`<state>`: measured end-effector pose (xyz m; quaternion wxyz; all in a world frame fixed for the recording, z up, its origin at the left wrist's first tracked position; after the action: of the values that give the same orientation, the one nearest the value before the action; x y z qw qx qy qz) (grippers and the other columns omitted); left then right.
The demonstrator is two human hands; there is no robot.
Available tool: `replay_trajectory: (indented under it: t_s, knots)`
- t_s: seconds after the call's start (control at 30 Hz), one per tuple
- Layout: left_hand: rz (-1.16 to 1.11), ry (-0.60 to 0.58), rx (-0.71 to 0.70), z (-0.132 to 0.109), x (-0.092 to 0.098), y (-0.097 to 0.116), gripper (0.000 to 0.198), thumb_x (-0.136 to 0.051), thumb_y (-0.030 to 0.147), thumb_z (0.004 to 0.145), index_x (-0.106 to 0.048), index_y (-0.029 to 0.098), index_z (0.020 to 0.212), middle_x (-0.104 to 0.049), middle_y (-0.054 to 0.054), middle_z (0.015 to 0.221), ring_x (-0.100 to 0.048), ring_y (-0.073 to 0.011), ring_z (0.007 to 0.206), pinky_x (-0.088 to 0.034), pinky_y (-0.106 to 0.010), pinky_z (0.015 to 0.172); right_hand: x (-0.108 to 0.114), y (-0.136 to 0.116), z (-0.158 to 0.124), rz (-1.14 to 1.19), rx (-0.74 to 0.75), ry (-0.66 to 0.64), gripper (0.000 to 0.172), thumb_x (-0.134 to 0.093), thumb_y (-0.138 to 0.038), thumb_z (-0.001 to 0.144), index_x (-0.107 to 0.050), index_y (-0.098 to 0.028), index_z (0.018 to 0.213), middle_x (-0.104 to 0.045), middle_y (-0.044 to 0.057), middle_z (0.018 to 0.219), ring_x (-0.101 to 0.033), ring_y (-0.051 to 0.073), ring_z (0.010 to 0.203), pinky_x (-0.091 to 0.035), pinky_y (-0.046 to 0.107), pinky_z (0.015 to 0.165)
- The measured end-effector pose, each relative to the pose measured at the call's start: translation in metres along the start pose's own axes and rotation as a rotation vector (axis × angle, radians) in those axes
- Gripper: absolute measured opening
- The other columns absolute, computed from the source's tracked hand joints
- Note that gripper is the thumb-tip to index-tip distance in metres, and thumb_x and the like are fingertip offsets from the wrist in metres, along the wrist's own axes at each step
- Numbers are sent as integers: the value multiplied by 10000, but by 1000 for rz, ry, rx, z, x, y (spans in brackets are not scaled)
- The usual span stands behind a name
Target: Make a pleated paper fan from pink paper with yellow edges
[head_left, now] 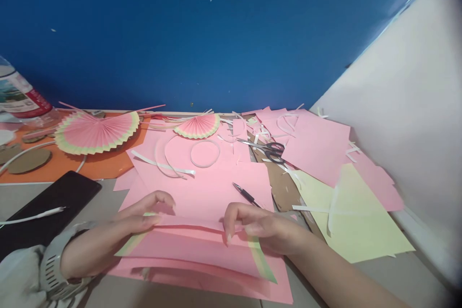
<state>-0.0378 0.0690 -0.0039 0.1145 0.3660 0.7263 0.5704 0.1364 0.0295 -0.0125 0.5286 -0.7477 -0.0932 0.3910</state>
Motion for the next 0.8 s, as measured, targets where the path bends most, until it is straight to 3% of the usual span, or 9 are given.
replay_trajectory:
  t_s: [0.1, 0.2, 0.27, 0.33, 0.47, 0.53, 0.63, 0.8]
  knots:
    - [-117, -32, 94, 0, -2, -9, 263, -373, 420, 860, -545, 226, 903, -537, -35, 1032, -497, -192, 984, -442, -248, 755, -4, 5, -2, -103, -166, -54, 412, -595, -258, 780, -548, -209, 1187, -518, 46, 1216, -491, 167, 1023, -335, 271, 861]
    - [-148, -110, 145, 0, -6, -18, 273, -420, 478, 846, -493, 215, 856, -516, -6, 869, -492, -160, 803, -422, -242, 681, -13, 10, -8, -283, -351, -170, 701, -618, -286, 795, -286, -290, 1412, -321, 37, 1441, -457, 183, 1137, -342, 272, 885]
    - [-130, -182, 162, 0, -11, -21, 282, -436, 497, 845, -475, 219, 876, -486, 22, 787, -461, -134, 710, -405, -232, 649, -16, 9, -11, -394, -407, -213, 737, -605, -350, 814, -219, -283, 1439, -309, 41, 1450, -377, 201, 1234, -325, 267, 920]
    - [-61, -191, 140, 0, -16, -19, 290, -420, 504, 858, -479, 222, 883, -469, 35, 751, -444, -123, 687, -391, -221, 643, -17, 6, -11, -448, -406, -215, 706, -526, -477, 843, -237, -237, 1440, -401, 74, 1373, -383, 202, 1222, -353, 248, 878]
    - [79, -50, 49, -4, -25, -10, 305, -407, 498, 863, -529, 228, 936, -524, 22, 791, -474, -138, 726, -401, -226, 667, -18, 6, -5, -434, -356, -187, 704, -490, -591, 810, -379, -199, 1383, -560, 60, 1004, -513, 150, 923, -386, 204, 673]
    - [101, -22, 13, -6, -34, -7, 315, -423, 483, 858, -539, 237, 1017, -577, 3, 883, -510, -162, 812, -422, -244, 731, -16, 13, -3, -428, -389, -150, 634, -591, -509, 786, -450, -213, 1328, -553, 15, 857, -507, 112, 771, -371, 192, 624]
    - [131, -100, 6, -8, -49, -7, 342, -420, 462, 871, -511, 254, 1127, -595, -8, 1002, -522, -181, 926, -419, -264, 826, -15, 22, -1, -417, -445, -105, 526, -659, -424, 762, -528, -200, 1219, -541, -23, 759, -467, 73, 641, -355, 179, 581]
    - [101, -177, 34, -4, -52, -8, 316, -357, 443, 912, -500, 272, 1136, -579, 9, 1078, -485, -179, 1059, -391, -246, 886, -13, 23, -1, -486, -432, -36, 360, -607, -464, 792, -580, -176, 1006, -427, -71, 624, -342, 47, 532, -275, 165, 472]
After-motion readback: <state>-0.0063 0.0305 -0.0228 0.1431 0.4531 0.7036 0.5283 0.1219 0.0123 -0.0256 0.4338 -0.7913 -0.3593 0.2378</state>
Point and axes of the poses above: each hand's wrist, its own z-axis towards the middle knuckle, its own x-axis out of the back of the hand, y = z × x, the point moved 8 cm from there along z, towards the middle knuckle
